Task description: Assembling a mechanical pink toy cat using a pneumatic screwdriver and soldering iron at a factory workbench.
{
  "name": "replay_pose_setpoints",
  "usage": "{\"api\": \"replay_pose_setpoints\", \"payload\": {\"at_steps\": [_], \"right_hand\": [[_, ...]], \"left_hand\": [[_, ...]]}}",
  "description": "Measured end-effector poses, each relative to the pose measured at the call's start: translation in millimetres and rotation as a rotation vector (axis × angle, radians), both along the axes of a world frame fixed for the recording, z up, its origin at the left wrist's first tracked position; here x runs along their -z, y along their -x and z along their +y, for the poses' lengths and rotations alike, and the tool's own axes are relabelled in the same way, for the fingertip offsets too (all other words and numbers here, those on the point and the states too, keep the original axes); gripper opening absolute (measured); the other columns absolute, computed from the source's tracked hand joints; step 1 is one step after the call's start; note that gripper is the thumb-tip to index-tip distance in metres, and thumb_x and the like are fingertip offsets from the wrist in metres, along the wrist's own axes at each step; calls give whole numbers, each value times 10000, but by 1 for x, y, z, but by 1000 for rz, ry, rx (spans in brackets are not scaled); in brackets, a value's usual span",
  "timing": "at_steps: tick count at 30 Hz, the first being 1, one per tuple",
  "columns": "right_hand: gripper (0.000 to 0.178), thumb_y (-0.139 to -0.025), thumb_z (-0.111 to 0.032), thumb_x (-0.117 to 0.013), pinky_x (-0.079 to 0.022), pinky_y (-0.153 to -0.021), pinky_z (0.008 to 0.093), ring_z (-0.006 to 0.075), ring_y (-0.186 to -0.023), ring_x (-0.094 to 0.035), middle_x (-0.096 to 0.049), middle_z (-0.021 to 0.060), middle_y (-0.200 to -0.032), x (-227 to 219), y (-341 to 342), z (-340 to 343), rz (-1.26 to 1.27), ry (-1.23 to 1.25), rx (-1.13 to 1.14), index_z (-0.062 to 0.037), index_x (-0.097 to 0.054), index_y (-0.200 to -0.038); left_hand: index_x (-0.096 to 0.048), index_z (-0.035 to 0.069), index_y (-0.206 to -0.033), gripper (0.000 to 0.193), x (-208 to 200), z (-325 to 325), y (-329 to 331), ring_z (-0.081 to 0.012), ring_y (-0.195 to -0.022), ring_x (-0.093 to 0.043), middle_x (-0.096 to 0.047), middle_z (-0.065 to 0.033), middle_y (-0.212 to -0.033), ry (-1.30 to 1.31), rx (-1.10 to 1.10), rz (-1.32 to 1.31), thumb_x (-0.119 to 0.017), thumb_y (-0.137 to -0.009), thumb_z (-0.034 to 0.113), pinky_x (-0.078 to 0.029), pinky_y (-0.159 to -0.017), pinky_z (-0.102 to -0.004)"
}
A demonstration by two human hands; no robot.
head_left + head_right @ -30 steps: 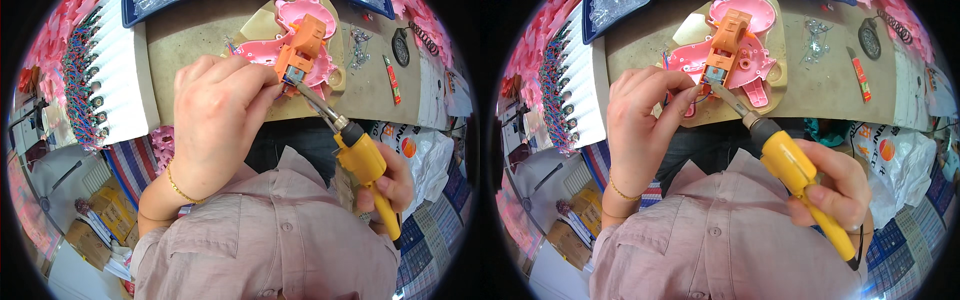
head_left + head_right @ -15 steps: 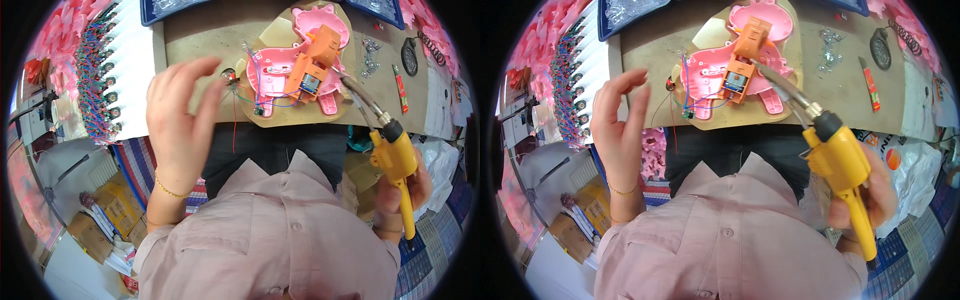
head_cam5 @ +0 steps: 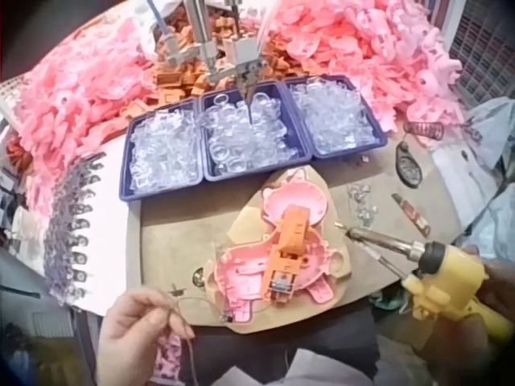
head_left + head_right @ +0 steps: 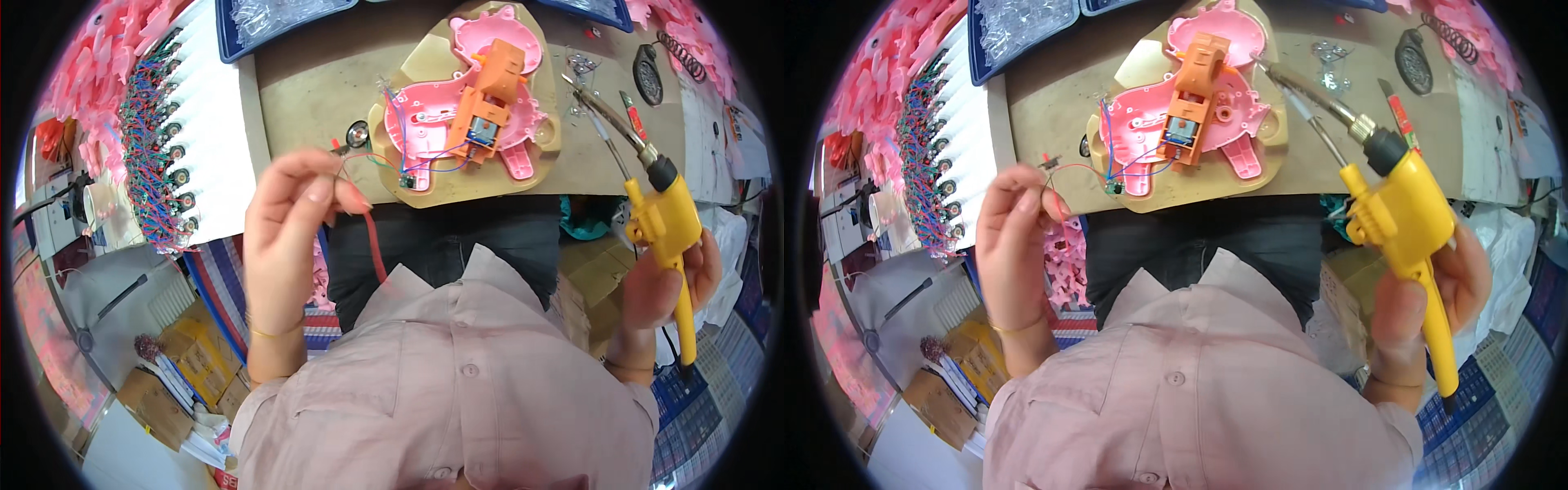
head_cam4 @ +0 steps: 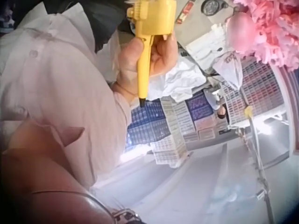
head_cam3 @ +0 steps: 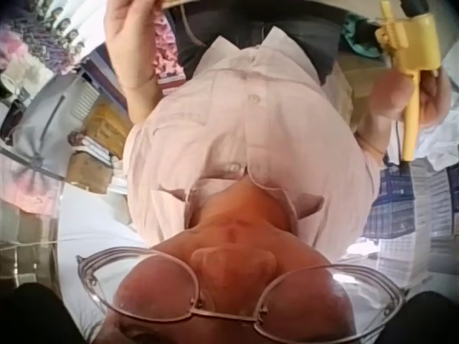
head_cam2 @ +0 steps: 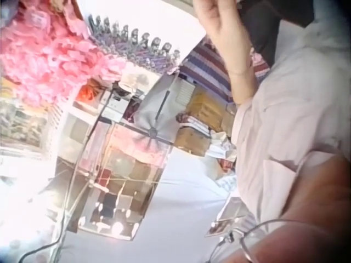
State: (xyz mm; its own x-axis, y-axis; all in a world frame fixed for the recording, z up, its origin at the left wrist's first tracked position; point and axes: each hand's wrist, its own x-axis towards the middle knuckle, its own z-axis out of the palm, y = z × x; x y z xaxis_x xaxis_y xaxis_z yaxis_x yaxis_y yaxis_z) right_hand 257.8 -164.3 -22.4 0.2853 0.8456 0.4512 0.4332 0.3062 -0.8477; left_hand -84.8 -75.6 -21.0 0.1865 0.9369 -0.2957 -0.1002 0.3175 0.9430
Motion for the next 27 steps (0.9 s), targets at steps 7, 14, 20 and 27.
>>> {"api": "replay_pose_setpoints", "payload": {"at_steps": [7, 14, 20, 27], "right_hand": [[598, -879, -329, -606, -533, -846, 417, 299, -1056, -593, -551, 213, -1178, 1, 2, 11, 213, 18, 40, 25, -393, -1312], [608, -867, -339, -636, -585, -732, 393, 301, -1020, -609, -557, 201, -1185, 3, -2, 7, 233, 15, 56, -18, -378, -1314], [604, -877, -366, -626, -504, -904, 438, 310, -1122, -567, -532, 202, -1241, 9, -1, -1, 227, 58, 44, 0, -403, -1303], [630, -866, -430, -650, -407, -1031, 402, 251, -1183, -529, -523, 151, -1271, 3, 8, -11, 281, 147, -170, -19, -418, -1283]], "left_hand": [[-590, -38, -1138, 284, -32, -1, -19, -249, -1052, -623, -645, -169, -1127, -169, 286, 340, -594, -859, 12, -465, -920, -303], [-696, 125, -899, 299, -21, 4, -59, -187, -688, -545, -615, 2, -750, -1194, 122, 1195, -733, -605, 83, -423, -710, -325], [-691, 131, -835, 145, 6, 22, -77, -199, -712, -544, -603, 5, -731, -977, 166, 868, -756, -706, 125, -384, -688, -321], [-690, 120, -818, 131, 2, 15, -84, -202, -786, -531, -610, 11, -782, -796, 165, 941, -755, -705, 111, -371, -728, -322]]}}
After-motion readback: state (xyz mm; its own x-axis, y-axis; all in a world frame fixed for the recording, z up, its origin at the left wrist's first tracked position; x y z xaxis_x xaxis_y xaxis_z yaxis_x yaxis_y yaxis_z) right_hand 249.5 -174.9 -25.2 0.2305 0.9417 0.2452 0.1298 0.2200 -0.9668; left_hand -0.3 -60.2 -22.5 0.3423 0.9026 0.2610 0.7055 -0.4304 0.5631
